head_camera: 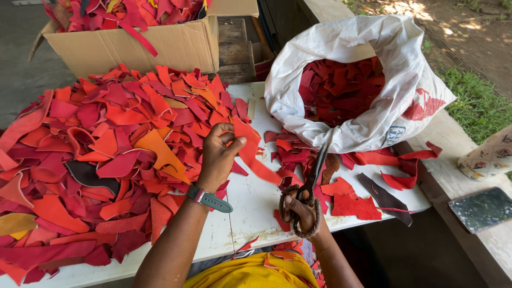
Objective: The person uses scissors to cut red and orange fabric pieces into smaller strips. The cut pieces are placed into a white sack on the table. The person handles the fabric and scissors continuously throughout the clip.
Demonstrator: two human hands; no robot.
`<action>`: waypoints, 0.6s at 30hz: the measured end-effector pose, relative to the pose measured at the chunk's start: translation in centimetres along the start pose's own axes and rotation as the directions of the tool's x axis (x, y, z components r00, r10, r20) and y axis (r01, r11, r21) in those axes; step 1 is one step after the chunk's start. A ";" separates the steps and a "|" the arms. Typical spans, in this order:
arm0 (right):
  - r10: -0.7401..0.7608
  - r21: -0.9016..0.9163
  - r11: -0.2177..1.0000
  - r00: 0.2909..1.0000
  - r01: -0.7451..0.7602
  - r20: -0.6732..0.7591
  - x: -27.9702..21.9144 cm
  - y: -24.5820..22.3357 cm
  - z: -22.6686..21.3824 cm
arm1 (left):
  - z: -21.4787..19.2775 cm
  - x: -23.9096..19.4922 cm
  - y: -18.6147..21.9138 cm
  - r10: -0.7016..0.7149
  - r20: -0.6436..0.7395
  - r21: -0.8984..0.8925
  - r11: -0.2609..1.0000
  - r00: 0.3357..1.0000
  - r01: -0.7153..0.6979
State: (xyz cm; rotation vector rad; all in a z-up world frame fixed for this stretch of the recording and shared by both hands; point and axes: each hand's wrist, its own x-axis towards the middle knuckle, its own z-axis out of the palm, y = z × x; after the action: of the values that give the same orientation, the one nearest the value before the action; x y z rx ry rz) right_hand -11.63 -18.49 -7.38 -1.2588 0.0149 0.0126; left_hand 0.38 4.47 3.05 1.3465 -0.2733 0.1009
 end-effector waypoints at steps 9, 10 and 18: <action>0.063 -0.288 0.957 0.994 -0.036 0.087 -0.4 -0.2 0.9 | -1.1 0.2 -0.2 0.182 0.118 0.080 0.978 0.976 -0.192; 0.048 -0.301 0.953 0.994 -0.017 0.097 -0.5 -0.2 1.0 | -1.1 0.4 -0.6 0.221 0.104 0.080 0.970 0.970 -0.230; 0.277 -0.255 0.943 0.928 -0.212 0.251 -1.6 0.3 3.2 | -0.5 0.5 -3.2 0.078 -0.184 -0.450 0.880 0.980 -0.154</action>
State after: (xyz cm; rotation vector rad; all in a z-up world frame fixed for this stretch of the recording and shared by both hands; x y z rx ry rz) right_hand -13.25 -15.33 -6.61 -1.4644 -0.0793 0.4244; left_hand 1.66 4.18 0.02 0.8386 -0.2240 0.2302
